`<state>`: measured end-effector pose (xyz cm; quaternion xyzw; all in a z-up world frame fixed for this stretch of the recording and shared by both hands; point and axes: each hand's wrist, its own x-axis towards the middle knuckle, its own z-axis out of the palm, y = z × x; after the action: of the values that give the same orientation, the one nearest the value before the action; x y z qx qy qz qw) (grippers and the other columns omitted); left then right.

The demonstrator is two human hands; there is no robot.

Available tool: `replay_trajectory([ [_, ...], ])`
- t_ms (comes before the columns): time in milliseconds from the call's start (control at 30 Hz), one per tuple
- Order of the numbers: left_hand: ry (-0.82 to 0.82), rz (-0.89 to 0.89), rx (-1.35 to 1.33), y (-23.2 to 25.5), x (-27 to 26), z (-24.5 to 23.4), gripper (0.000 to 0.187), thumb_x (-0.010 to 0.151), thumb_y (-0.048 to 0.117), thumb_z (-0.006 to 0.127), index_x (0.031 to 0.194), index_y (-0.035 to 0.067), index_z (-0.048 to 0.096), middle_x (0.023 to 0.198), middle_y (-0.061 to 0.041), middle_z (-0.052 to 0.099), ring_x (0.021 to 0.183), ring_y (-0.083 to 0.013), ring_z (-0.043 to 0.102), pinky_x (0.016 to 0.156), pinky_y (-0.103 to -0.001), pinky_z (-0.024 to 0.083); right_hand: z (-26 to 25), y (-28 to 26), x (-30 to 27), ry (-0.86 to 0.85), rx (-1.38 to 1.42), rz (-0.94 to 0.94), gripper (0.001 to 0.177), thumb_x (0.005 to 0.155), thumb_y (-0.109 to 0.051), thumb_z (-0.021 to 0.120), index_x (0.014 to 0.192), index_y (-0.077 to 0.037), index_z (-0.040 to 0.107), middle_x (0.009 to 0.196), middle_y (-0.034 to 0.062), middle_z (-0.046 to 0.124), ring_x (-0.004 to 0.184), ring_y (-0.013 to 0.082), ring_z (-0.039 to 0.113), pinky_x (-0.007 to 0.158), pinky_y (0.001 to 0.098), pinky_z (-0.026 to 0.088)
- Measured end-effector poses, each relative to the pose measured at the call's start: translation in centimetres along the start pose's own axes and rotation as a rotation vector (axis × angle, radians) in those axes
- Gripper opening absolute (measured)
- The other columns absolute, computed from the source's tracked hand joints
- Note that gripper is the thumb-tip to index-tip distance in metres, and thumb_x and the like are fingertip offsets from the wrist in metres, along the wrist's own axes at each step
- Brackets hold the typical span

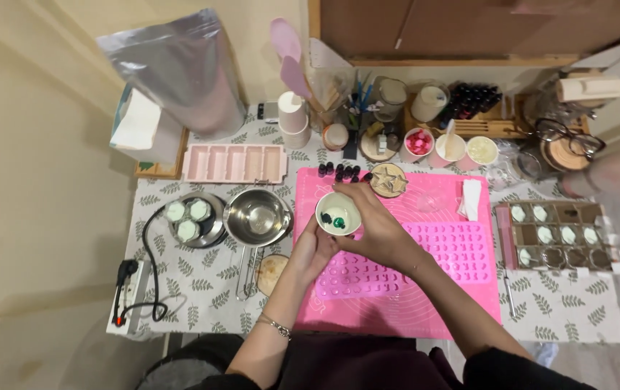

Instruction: Adding liquid dye to melted wax and stirring it in a paper cup, followed by cleaning the stirring tool.

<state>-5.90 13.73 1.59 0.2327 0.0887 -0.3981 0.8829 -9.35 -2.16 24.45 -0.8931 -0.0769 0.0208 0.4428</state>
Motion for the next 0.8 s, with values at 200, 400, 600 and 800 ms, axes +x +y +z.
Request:
replay_trajectory([
  [200, 0.049, -0.115, 0.021, 2.4, -2.7, 8.1, 0.043, 0.106, 0.039, 0.041, 0.132, 0.01, 0.058, 0.116, -0.004, 0.071, 0.098, -0.0167, 0.069, 0.082, -0.033, 0.055, -0.6, -0.9, -1.8, 0.119, -0.03, -0.04, 0.085, 0.07, -0.011, 0.085, 0.144, -0.006, 0.043, 0.139, 0.0175, 0.051, 0.131, 0.0353, 0.054, 0.107, 0.0415, 0.047],
  [400, -0.168, -0.125, -0.121, 0.7, -1.3, 4.4, 0.045, 0.114, 0.043, 0.042, 0.135, 0.006, 0.057, 0.113, -0.009, 0.07, 0.096, -0.0194, 0.068, 0.08, -0.034, 0.053, -1.6, -1.2, -2.4, 0.167, -0.029, -0.041, 0.084, 0.069, -0.009, 0.084, 0.142, -0.005, 0.044, 0.137, 0.019, 0.051, 0.131, 0.0362, 0.055, 0.107, 0.0412, 0.048],
  [600, -0.012, 0.055, 0.209, 0.8, -2.4, 6.3, 0.057, 0.105, 0.04, 0.042, 0.146, 0.001, 0.046, 0.144, -0.015, 0.058, 0.133, -0.0231, 0.057, 0.11, -0.035, 0.049, -2.2, -0.5, -2.8, 0.218, -0.085, -0.082, 0.083, 0.072, -0.008, 0.083, 0.144, -0.004, 0.043, 0.137, 0.02, 0.051, 0.129, 0.0367, 0.055, 0.108, 0.041, 0.048],
  [800, -0.158, 0.222, 0.629, 4.1, -5.7, 14.5, 0.118, 0.068, 0.033, 0.084, 0.162, 0.013, 0.015, 0.159, -0.006, 0.035, 0.142, -0.0273, 0.04, 0.109, -0.049, 0.043, -2.7, -0.1, -2.5, 0.279, -0.088, -0.107, 0.079, 0.073, -0.011, 0.085, 0.141, -0.003, 0.046, 0.135, 0.0178, 0.055, 0.13, 0.0352, 0.057, 0.108, 0.041, 0.048],
])
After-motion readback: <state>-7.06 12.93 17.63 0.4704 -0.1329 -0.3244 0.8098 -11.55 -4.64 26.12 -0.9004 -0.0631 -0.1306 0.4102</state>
